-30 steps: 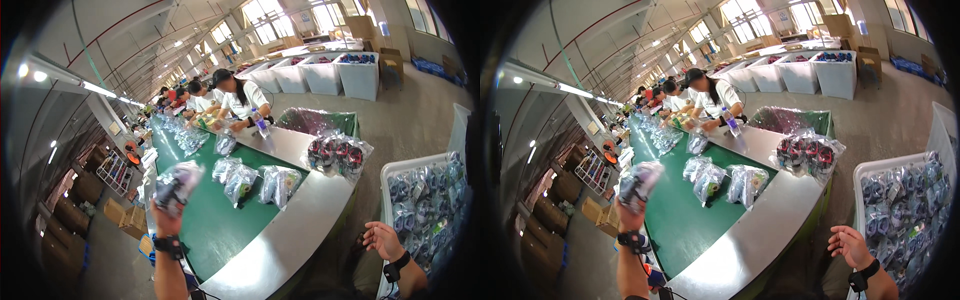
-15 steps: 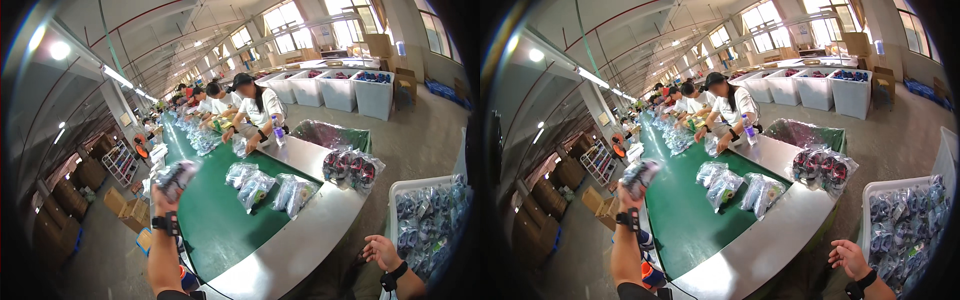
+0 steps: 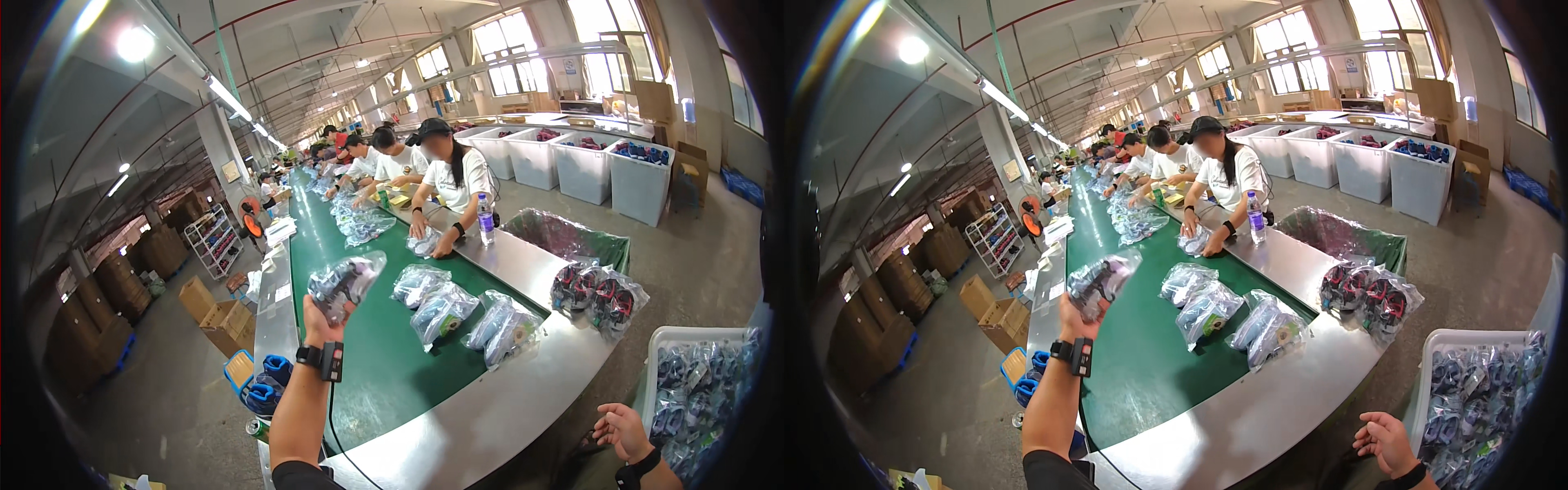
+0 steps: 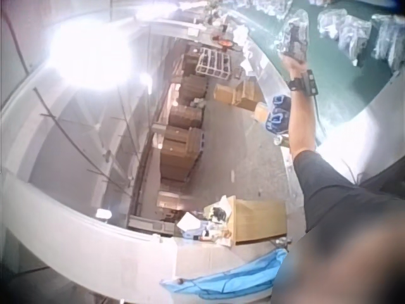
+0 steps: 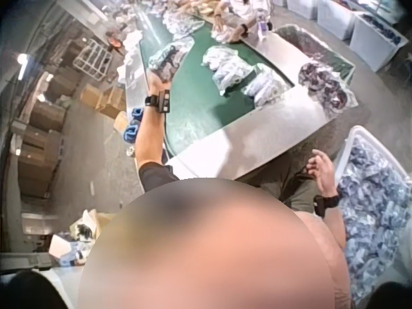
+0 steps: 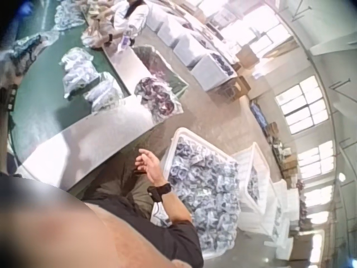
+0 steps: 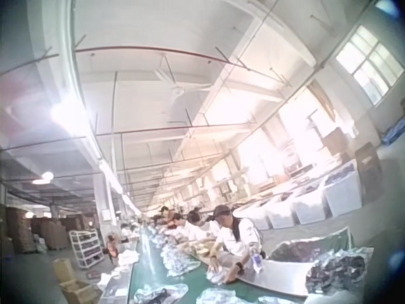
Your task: The person repeatedly picks packaged footwear from a large white bin and places them onto a green conveyor belt. The person handles the items one at a time, transferring them from the bin to the belt where other workers are present.
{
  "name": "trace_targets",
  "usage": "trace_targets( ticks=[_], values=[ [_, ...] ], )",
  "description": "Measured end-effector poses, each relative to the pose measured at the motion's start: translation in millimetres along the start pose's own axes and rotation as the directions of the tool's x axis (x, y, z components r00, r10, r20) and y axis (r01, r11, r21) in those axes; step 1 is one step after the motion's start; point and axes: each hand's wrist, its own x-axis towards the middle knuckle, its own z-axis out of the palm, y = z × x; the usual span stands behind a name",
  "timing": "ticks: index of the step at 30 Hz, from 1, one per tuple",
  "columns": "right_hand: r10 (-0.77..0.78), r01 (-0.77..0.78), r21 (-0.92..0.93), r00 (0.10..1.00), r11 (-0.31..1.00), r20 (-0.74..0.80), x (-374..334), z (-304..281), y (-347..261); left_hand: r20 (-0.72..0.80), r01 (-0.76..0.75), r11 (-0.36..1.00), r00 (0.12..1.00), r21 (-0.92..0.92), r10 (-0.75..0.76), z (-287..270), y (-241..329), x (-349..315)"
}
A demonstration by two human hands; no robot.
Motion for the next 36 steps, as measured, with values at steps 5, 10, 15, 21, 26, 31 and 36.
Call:
trace_targets(
  ticks=[5,10,15,21,26,31,36],
  values=[
    [0.03,-0.03,-0.029,0.999,0.999,-0.017,6.1,0.4,4.2,0.014,0.269,0.919,0.959,0.289,-0.285,-18.3,-52.1,-43.2],
    [0.041,-0.042,-0.079,0.999,0.996,-0.006,15.1,8.2,9.4,0.087,0.541,0.551,0.659,0.636,-0.747,-35.0,-99.2,-93.6],
    [0.067,-0.062,-0.147,0.997,0.987,0.031,25.7,16.6,22.4,-0.029,0.709,0.23,0.333,0.666,-0.943,-28.8,-114.9,-119.1],
    [0.091,-0.084,-0.151,0.995,0.985,0.04,35.2,20.9,32.8,0.116,0.634,0.203,0.177,0.746,-0.977,-19.3,-101.5,-118.4],
    [0.107,-0.101,-0.151,0.994,0.983,0.035,42.9,24.9,34.5,0.059,0.643,0.146,0.156,0.752,-0.986,-26.9,-103.3,-114.3],
    [0.124,-0.118,-0.15,0.992,0.982,0.032,47.4,28.7,38.4,0.055,0.675,0.086,0.067,0.732,-0.996,-37.4,-112.5,-114.5],
    [0.122,-0.115,-0.164,0.992,0.98,0.03,51.6,30.3,41.8,0.128,0.638,0.267,0.256,0.723,-0.958,-41.0,-104.3,-97.0]
  ],
)
